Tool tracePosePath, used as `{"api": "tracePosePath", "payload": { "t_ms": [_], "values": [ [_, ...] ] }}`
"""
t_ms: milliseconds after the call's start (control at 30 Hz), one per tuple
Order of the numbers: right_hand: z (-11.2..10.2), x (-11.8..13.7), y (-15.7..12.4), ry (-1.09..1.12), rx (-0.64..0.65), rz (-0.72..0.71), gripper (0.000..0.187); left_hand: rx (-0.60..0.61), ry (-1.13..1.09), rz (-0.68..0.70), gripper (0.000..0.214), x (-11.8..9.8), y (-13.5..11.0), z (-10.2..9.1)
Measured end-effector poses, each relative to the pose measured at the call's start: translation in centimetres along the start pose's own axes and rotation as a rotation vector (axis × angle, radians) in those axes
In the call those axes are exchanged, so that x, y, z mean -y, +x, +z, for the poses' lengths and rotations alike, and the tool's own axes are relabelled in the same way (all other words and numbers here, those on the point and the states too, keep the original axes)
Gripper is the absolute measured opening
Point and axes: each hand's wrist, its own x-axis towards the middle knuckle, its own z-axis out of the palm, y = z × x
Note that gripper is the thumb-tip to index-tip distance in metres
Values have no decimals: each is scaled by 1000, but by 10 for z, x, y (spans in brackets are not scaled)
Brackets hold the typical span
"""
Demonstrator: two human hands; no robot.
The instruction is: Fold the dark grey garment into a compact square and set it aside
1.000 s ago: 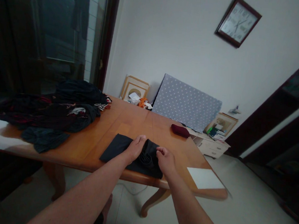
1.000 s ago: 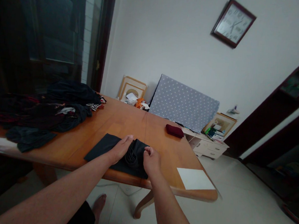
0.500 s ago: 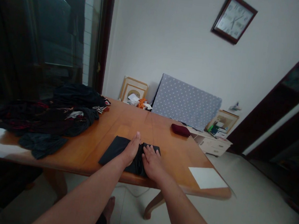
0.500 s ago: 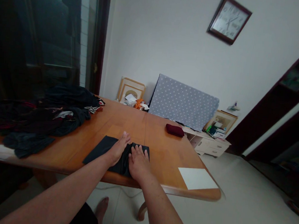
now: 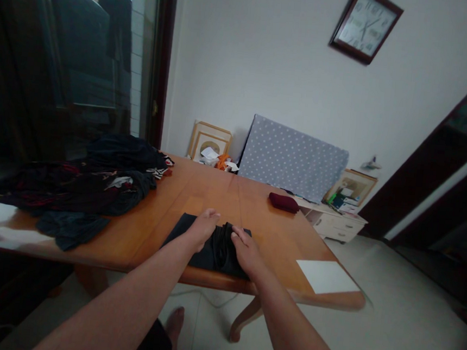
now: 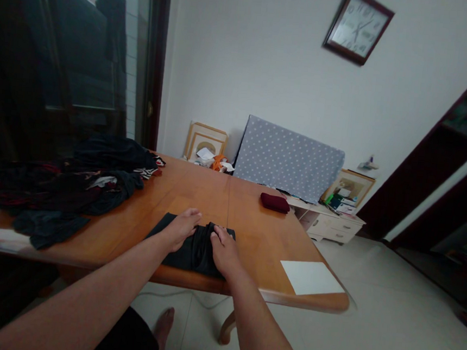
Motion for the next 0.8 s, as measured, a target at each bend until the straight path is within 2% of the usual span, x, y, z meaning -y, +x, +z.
{"api": "tracePosePath", "payload": {
  "t_ms": [100, 167, 333, 533, 700, 800],
  "values": [
    [-5, 7, 1, -96, -125, -14, 34, -40, 31, -62, 33, -2, 1, -9],
    [-4, 16, 2, -156, -163, 33, 29, -51, 55, -92, 29, -3, 1, -11],
    [7, 30, 6, -188, -86, 185, 29, -39, 107, -128, 15, -2, -1, -7],
    [10, 15, 15, -195, -69, 223, 8, 22, 194, -136, 12, -5, -1, -8],
    [4, 15, 17, -149, -4, 243, 18, 72, 300, -160, 21, -13, -2, -9],
    [8, 22, 16, -113, -16, 240, 23, 89, 332, -168, 21, -16, -2, -9]
  ]
}}
